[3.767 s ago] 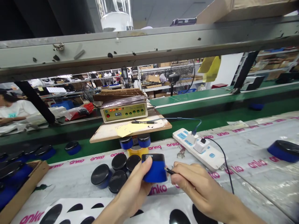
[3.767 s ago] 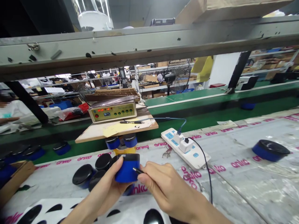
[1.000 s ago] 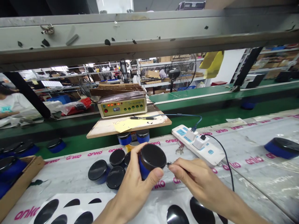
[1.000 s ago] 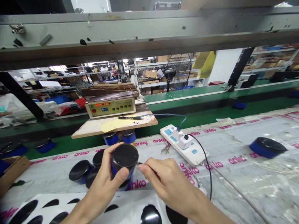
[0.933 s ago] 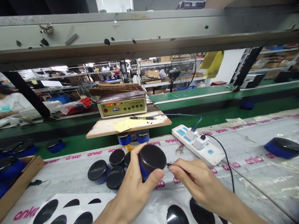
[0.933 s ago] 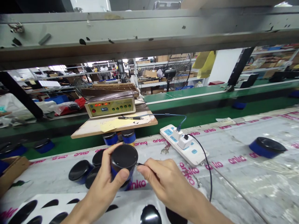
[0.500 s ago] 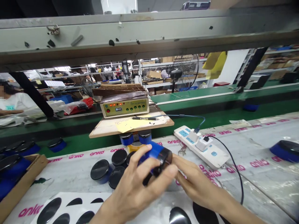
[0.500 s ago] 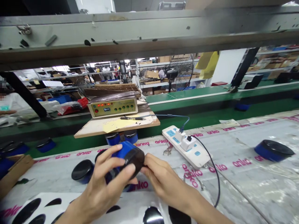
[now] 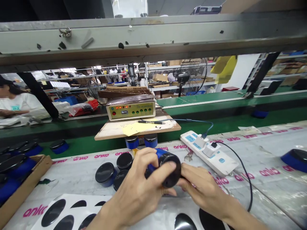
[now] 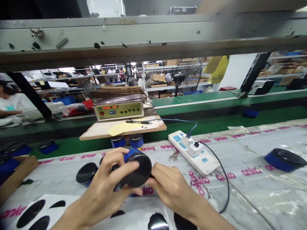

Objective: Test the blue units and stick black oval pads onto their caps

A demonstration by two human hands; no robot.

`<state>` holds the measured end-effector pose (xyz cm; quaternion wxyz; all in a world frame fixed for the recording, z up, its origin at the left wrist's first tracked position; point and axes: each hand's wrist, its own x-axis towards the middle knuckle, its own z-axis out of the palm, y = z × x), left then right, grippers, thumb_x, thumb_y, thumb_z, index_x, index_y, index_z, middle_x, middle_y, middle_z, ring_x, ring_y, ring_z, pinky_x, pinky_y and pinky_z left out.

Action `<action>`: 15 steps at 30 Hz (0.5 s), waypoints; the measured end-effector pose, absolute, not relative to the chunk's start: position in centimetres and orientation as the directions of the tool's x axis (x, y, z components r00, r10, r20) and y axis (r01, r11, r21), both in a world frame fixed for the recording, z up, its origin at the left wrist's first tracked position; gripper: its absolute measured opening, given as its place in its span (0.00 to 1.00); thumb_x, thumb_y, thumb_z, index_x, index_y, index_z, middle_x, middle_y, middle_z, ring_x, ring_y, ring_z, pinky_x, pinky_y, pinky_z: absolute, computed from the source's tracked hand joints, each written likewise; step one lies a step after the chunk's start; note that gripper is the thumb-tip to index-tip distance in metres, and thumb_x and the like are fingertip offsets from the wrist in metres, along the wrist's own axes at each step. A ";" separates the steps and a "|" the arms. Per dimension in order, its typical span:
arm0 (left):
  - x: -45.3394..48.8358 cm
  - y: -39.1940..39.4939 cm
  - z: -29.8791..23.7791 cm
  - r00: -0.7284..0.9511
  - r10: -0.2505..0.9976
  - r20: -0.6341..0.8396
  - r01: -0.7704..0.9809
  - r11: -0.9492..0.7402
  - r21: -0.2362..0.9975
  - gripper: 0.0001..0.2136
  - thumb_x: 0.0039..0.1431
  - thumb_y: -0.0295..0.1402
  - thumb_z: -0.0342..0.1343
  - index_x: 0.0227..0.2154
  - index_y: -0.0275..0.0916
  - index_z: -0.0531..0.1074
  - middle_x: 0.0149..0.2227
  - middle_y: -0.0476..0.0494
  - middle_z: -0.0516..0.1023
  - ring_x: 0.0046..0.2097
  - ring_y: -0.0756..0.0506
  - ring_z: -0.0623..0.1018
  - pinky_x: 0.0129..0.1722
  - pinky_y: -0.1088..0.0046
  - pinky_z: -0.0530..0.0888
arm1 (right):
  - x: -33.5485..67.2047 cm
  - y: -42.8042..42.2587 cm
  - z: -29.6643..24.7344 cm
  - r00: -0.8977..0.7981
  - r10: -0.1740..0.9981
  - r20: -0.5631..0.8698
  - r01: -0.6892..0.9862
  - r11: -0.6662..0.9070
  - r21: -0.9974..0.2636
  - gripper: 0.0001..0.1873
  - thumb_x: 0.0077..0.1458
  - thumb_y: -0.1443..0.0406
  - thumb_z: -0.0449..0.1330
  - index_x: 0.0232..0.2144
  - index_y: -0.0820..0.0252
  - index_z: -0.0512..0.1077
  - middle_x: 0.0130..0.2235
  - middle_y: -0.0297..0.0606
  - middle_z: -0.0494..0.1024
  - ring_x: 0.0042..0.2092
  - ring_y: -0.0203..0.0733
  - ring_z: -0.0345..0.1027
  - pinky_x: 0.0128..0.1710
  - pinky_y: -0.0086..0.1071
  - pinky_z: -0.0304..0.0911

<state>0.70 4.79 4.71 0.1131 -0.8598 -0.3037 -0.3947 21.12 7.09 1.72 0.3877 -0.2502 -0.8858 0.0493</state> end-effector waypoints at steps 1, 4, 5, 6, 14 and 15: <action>0.6 4.8 4.6 0.517 0.518 0.681 0.628 -0.770 0.109 0.30 0.54 0.30 0.59 0.58 0.42 0.53 0.49 0.38 0.60 0.55 0.41 0.64 0.52 0.62 0.70 | 21.0 7.0 1.8 -0.609 0.461 0.645 0.430 0.876 -0.220 0.12 0.64 0.67 0.46 0.30 0.61 0.65 0.25 0.36 0.67 0.26 0.37 0.62 0.23 0.29 0.54; 0.4 5.6 4.4 0.525 0.683 0.508 0.699 -0.686 0.202 0.36 0.57 0.29 0.54 0.63 0.43 0.39 0.58 0.37 0.58 0.58 0.40 0.61 0.55 0.62 0.66 | 21.3 6.5 2.6 -0.673 0.445 0.591 0.533 0.846 -0.029 0.13 0.63 0.69 0.46 0.28 0.61 0.65 0.24 0.35 0.67 0.24 0.36 0.60 0.22 0.31 0.49; 0.4 6.1 4.4 0.478 0.710 0.518 0.727 -0.650 0.221 0.35 0.58 0.29 0.53 0.63 0.44 0.39 0.59 0.38 0.59 0.59 0.40 0.61 0.57 0.60 0.64 | 21.9 6.3 3.1 -0.652 0.464 0.599 0.582 0.813 0.003 0.12 0.63 0.69 0.46 0.29 0.60 0.66 0.24 0.35 0.67 0.23 0.36 0.59 0.22 0.31 0.48; 0.4 6.6 4.4 0.403 0.733 0.547 0.756 -0.604 0.252 0.34 0.58 0.29 0.51 0.63 0.44 0.40 0.59 0.39 0.59 0.60 0.40 0.61 0.58 0.59 0.62 | 22.9 6.1 3.8 -0.570 0.517 0.638 0.664 0.747 -0.013 0.11 0.63 0.67 0.47 0.30 0.59 0.66 0.24 0.34 0.67 0.23 0.35 0.59 0.23 0.31 0.49; 3.1 10.0 2.6 0.399 0.890 0.220 0.776 -0.456 0.437 0.24 0.59 0.32 0.46 0.59 0.40 0.52 0.58 0.35 0.60 0.56 0.36 0.67 0.52 0.56 0.67 | 41.4 8.7 9.1 0.628 0.535 0.565 0.771 -0.330 -0.544 0.31 0.59 0.44 0.34 0.37 0.63 0.62 0.31 0.52 0.69 0.30 0.47 0.62 0.27 0.37 0.50; 3.3 10.3 2.0 0.401 0.901 0.166 0.789 -0.432 0.438 0.25 0.58 0.32 0.46 0.59 0.38 0.52 0.57 0.34 0.61 0.56 0.34 0.67 0.52 0.55 0.67 | 43.6 9.1 8.6 0.652 0.548 0.525 0.753 -0.383 -0.535 0.32 0.58 0.43 0.37 0.38 0.67 0.62 0.33 0.57 0.69 0.32 0.50 0.64 0.28 0.38 0.51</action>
